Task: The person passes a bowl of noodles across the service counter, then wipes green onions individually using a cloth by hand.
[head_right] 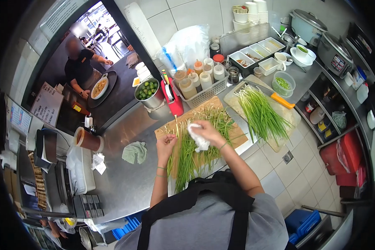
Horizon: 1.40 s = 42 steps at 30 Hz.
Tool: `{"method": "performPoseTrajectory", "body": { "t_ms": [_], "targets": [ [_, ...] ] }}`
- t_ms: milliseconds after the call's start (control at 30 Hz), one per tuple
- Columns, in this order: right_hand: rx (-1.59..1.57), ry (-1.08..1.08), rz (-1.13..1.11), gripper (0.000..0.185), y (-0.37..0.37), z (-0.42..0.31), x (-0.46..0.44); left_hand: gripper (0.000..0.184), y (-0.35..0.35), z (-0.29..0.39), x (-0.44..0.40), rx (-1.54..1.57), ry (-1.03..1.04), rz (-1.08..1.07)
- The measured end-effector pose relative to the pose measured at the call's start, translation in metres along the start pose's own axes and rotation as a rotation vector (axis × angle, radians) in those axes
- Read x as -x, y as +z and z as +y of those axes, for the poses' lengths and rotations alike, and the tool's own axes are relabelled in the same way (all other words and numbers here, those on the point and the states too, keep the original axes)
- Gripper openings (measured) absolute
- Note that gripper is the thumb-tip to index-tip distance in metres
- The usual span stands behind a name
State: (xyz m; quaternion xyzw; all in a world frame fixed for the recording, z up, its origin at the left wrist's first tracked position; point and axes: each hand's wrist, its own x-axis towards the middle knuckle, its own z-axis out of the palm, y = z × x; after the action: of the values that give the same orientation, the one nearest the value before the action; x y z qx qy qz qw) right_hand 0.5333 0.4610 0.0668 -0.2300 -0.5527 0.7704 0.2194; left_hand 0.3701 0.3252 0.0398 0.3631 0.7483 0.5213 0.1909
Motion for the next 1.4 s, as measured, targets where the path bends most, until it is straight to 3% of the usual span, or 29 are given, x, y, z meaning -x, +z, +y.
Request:
{"method": "performPoseTrajectory", "body": {
  "t_ms": [67,300,400,467,667,800,900,1000,1233,1400],
  "targets": [
    [0.085,-0.09,-0.011,0.022,0.013,0.019,-0.012,0.013,0.007,0.003,0.0,0.026,0.062,-0.02],
    [0.21,-0.053,0.005,0.018,0.013,0.044,-0.029,0.011,0.009,0.003,0.001,-0.01,0.127,-0.077],
    [0.158,0.011,0.015,0.018,0.012,0.039,-0.026,0.011,0.001,0.011,0.004,-0.151,0.251,-0.032],
    [0.102,0.06,-0.005,0.018,0.012,0.034,-0.023,0.011,0.0,0.009,0.005,-0.093,0.231,-0.041],
    [0.195,-0.088,-0.089,0.015,0.019,0.053,-0.021,0.014,0.003,0.005,0.009,-0.025,0.167,-0.085],
    [0.13,-0.008,-0.079,0.013,0.02,0.057,-0.022,0.019,0.008,0.002,0.012,0.387,0.093,-0.109],
    [0.252,-0.02,-0.078,0.014,0.021,0.055,-0.022,0.026,0.0,0.002,0.014,0.162,0.08,-0.218],
    [0.29,-0.035,-0.117,0.014,0.023,0.055,-0.025,0.027,-0.003,0.008,0.014,0.006,0.137,-0.187],
    [0.455,-0.035,-0.188,0.019,0.018,0.05,-0.028,0.026,-0.014,0.009,0.011,-0.019,0.138,-0.206],
    [0.204,-0.102,-0.109,0.017,0.013,0.052,-0.031,0.024,-0.019,0.012,0.004,-0.069,0.137,-0.163]
  ]
}}
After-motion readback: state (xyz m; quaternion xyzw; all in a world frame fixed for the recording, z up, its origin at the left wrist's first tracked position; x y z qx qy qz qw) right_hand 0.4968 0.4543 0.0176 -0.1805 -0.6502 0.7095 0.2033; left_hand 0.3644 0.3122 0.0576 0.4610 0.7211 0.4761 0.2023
